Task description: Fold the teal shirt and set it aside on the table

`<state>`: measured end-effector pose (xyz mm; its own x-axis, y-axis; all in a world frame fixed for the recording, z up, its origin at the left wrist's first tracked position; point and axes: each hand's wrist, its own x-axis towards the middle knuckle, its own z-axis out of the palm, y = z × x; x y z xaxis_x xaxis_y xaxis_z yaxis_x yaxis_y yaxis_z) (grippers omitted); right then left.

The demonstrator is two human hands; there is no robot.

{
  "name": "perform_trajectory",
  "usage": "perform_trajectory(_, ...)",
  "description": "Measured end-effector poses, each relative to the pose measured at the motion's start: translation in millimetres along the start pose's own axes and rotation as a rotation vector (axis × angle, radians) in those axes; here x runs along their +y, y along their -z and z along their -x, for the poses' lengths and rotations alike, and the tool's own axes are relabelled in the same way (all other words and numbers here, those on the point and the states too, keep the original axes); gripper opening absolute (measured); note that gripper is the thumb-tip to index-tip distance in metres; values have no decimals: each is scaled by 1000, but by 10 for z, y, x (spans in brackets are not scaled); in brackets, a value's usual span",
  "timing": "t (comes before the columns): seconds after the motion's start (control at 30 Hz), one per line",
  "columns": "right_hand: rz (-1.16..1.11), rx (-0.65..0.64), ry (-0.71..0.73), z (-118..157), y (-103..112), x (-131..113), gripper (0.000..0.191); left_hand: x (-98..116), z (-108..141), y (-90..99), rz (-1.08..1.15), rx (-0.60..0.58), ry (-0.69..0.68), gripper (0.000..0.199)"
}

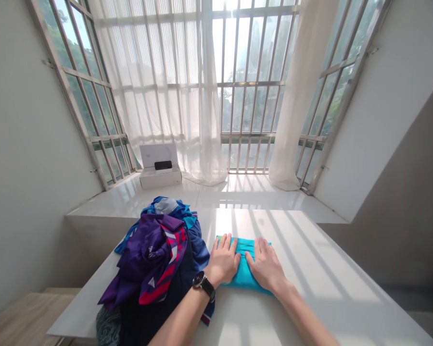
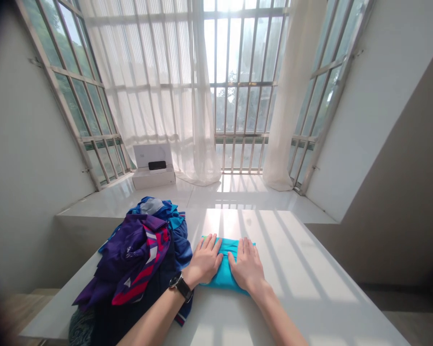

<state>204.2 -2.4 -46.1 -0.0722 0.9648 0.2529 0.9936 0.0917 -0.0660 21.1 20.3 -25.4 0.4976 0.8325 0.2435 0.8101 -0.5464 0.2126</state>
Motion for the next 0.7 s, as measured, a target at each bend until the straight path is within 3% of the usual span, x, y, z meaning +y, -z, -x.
perform_trajectory(0.1, -26, -102, -136, 142, 97, -5, 68, 77, 106, 76, 21, -19, -11, 54)
perform_trajectory(0.2, -93, -166, -71, 322, 195, 48, 66, 218, 164, 201, -8, -31, -24, 51)
perform_trajectory(0.33, -113, -173, -48, 540, 260, 191, 64, 558, 252, 341, 66, -37, -221, 53)
perform_trajectory(0.4, -175, -158, -8, 681, 310, 315, 63, 724, 378, 361, 160, -92, -312, 67)
perform_trajectory(0.47, -314, -99, 18, 899, 401, 477, 62, 835, 565, 357, 206, -147, -391, 90)
perform_trajectory(0.53, -485, 11, -44, 1214, 514, 646, 59, 890, 777, 348, 193, -168, -468, 106)
perform_trajectory(0.63, -680, 224, -280, 1823, 603, 825, 50, 911, 1027, 369, 145, -208, -517, 101)
perform_trajectory(0.7, -806, 317, -437, 2238, 543, 852, 47, 919, 1098, 423, 198, -260, -497, 90)
